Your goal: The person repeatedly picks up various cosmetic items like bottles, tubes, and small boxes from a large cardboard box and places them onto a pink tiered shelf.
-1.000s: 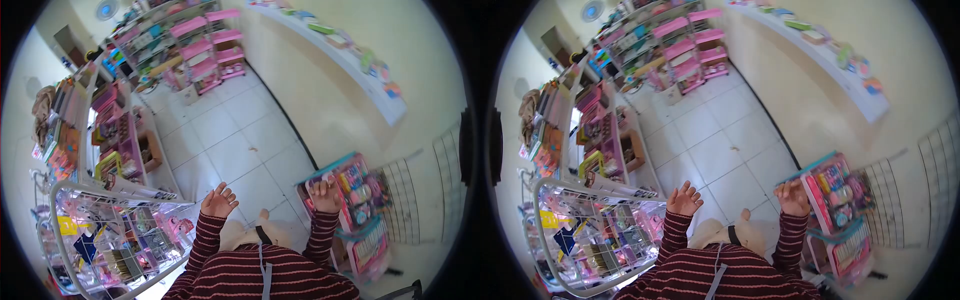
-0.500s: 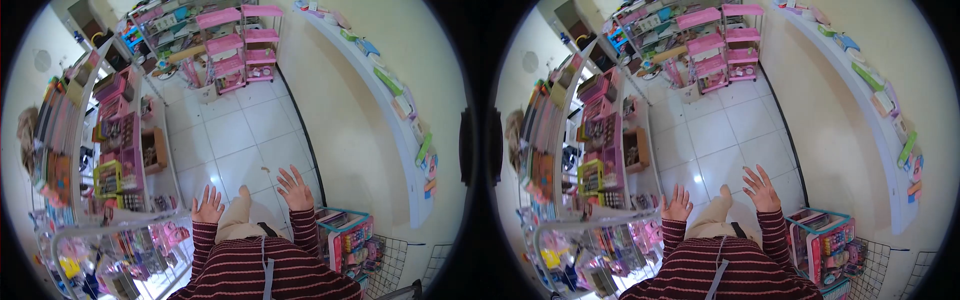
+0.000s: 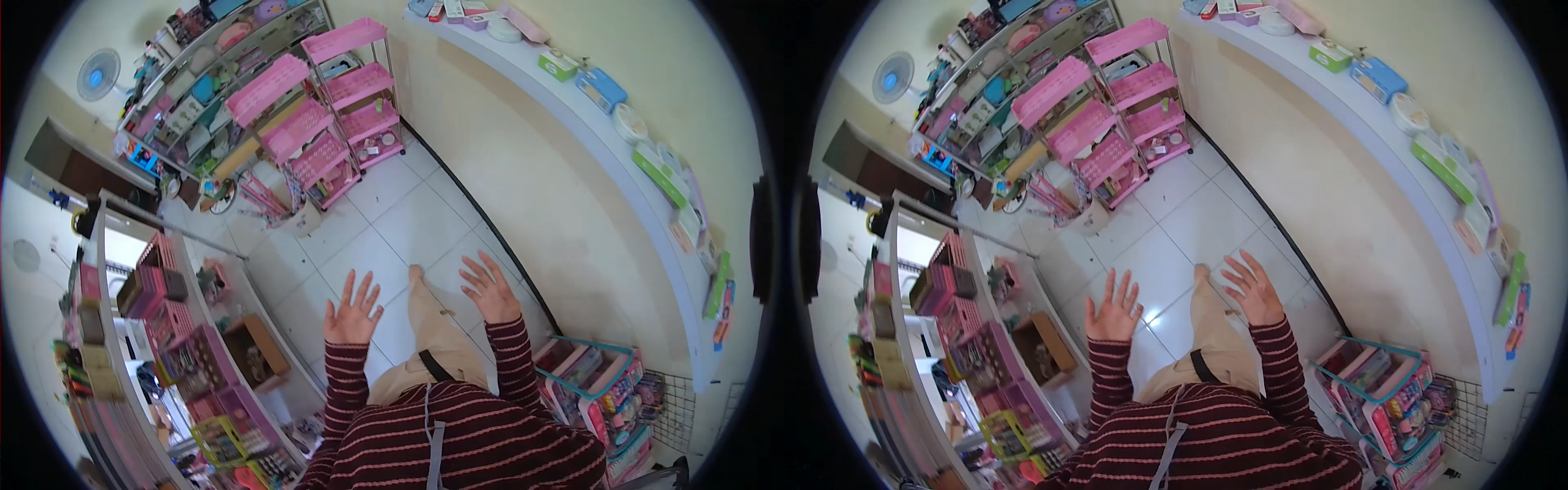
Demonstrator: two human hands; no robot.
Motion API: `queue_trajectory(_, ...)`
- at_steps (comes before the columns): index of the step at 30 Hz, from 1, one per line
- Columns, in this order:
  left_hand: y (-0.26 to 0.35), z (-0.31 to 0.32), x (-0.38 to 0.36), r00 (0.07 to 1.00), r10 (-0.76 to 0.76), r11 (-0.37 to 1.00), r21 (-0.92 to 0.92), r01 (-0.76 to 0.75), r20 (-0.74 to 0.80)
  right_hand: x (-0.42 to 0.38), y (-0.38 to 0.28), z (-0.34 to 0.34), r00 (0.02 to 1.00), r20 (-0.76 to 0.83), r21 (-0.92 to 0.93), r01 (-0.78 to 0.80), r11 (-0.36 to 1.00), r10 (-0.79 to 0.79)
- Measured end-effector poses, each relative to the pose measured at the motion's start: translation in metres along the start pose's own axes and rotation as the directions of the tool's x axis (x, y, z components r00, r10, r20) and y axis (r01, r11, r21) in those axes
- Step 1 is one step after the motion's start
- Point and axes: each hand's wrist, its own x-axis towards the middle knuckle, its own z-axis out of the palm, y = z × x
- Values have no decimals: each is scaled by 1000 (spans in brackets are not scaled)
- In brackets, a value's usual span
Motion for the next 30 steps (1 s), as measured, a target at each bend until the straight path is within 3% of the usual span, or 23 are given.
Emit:
queue_trajectory(5, 24, -25, 62, 987, -105, 994, -19, 103, -120, 104, 19, -12, 997, -24, 105, -64, 992, 67)
queue_trajectory(7, 53, -20, 95, 971, -147, 989, -17, 146, -187, 160, 4, 1, 1000, -12, 89, 14, 996, -13)
queue_trajectory(11, 126, -11, 177, 986, -127, 986, 94, 138, -110, 272, -21, 14, 986, 66, 29, 148, 989, -150)
queue_trajectory(13, 163, -3, 213, 996, 94, 978, 187, -90, -10, 321, -33, 25, 982, 81, 24, 169, 985, -171)
queue_trajectory(14, 179, 0, 225, 995, 92, 980, 180, -85, -30, 339, -37, 30, 976, 110, -1, 187, 982, -185)
queue_trajectory(16, 204, 1, 250, 960, 277, 937, 213, -276, 24, 371, -39, 41, 978, 129, -18, 168, 986, -165)
queue_trajectory(18, 221, -16, 270, 966, 259, 938, 243, -247, -16, 401, -32, 42, 973, 146, -22, 185, 982, -180)
queue_trajectory(21, 244, -54, 308, 984, 162, 924, 361, -124, -76, 435, 4, 31, 971, 119, 30, 204, 979, -206)
queue_trajectory(23, 259, -83, 337, 982, -62, 934, 336, 120, -178, 451, 37, 21, 991, 35, 48, 126, 991, -127)
queue_trajectory(24, 266, -94, 353, 980, -103, 923, 350, 158, -172, 458, 57, 16, 987, 4, 58, 160, 985, -160)
queue_trajectory(26, 278, -113, 388, 884, -326, 828, 349, 438, -336, 472, 92, 7, 983, -147, 158, 135, 978, -112)
queue_trajectory(27, 286, -121, 407, 869, -354, 816, 340, 468, -345, 478, 104, 11, 977, -179, 159, 145, 977, -116)
queue_trajectory(29, 297, -139, 444, 711, -582, 655, 291, 698, -395, 493, 125, 21, 912, -408, 235, 159, 959, -52)
queue_trajectory(30, 301, -151, 463, 690, -613, 625, 298, 722, -385, 500, 133, 27, 898, -432, 257, 211, 943, -83)
